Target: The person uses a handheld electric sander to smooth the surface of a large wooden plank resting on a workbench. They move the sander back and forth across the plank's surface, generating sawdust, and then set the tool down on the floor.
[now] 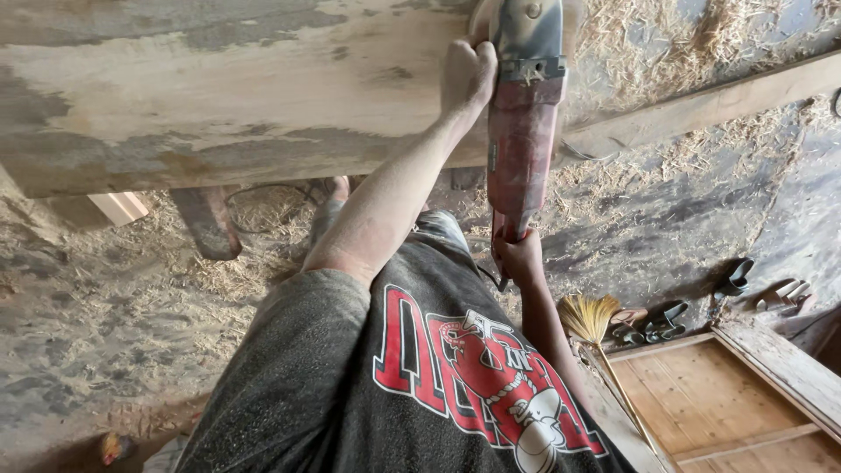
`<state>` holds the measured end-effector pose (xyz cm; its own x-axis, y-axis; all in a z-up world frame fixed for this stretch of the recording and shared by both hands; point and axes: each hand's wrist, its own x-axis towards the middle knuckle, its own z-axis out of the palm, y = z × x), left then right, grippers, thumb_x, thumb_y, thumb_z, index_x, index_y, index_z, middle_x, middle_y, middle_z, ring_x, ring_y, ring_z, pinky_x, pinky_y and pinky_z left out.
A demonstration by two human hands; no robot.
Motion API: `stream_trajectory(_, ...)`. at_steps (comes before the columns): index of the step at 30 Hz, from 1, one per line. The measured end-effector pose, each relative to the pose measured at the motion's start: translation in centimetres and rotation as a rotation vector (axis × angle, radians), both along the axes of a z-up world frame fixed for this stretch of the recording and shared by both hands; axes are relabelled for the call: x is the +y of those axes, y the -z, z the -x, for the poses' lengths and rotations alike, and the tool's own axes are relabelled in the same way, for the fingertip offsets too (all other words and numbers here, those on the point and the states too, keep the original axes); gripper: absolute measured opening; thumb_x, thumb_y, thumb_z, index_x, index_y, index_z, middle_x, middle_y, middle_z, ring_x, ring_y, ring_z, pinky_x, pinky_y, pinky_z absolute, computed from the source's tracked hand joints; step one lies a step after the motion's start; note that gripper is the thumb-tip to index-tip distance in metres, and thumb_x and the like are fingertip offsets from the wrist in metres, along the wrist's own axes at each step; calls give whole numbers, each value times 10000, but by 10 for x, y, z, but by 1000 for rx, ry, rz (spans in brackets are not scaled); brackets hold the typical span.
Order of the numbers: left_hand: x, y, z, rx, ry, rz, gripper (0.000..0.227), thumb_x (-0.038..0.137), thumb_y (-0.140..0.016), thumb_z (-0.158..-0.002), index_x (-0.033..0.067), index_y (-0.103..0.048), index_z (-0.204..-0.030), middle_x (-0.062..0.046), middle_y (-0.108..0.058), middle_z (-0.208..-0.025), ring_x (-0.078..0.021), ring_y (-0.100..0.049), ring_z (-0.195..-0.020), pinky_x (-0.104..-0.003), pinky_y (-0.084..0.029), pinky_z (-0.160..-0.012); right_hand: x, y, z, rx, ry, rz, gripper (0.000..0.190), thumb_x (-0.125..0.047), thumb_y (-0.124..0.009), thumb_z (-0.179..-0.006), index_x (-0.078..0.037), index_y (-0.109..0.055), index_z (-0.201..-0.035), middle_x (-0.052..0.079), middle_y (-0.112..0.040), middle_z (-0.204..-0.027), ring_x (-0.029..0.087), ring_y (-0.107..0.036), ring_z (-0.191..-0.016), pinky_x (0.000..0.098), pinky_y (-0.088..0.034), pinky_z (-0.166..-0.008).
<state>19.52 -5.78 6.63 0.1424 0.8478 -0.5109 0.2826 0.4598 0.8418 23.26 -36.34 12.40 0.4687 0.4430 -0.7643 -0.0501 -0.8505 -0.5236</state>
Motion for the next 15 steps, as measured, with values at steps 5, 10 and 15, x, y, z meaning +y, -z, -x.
stream_trajectory(5,23,19,71,-56,-104,-99,325,197,-493,-818,-17,-731,-764,-202,-717,-640,-304,-728,-608,-471,-542,-654,23,14,45,-61,-93,87,127,-73,-687,-809,8,-632,-728,56,-611,-580,127,-560,-479,311,-434,-455)
stream_trajectory(10,42,48,147,-2,-143,-111,320,187,-509,-841,-30,-663,-662,-172,-648,-549,-255,-644,-501,-470,-488,-578,42,33,95,-159,-262,92,161,-130,-709,-785,19,-647,-771,89,-646,-602,136,-618,-525,335,-488,-505)
stream_trajectory(15,54,79,218,-75,-253,-96,264,133,-515,-827,1,-607,-617,-83,-609,-549,-180,-540,-486,-422,-421,-491,64,40,142,-218,-401,-37,201,-124,-747,-728,27,-678,-842,133,-715,-711,155,-684,-670,354,-538,-624)
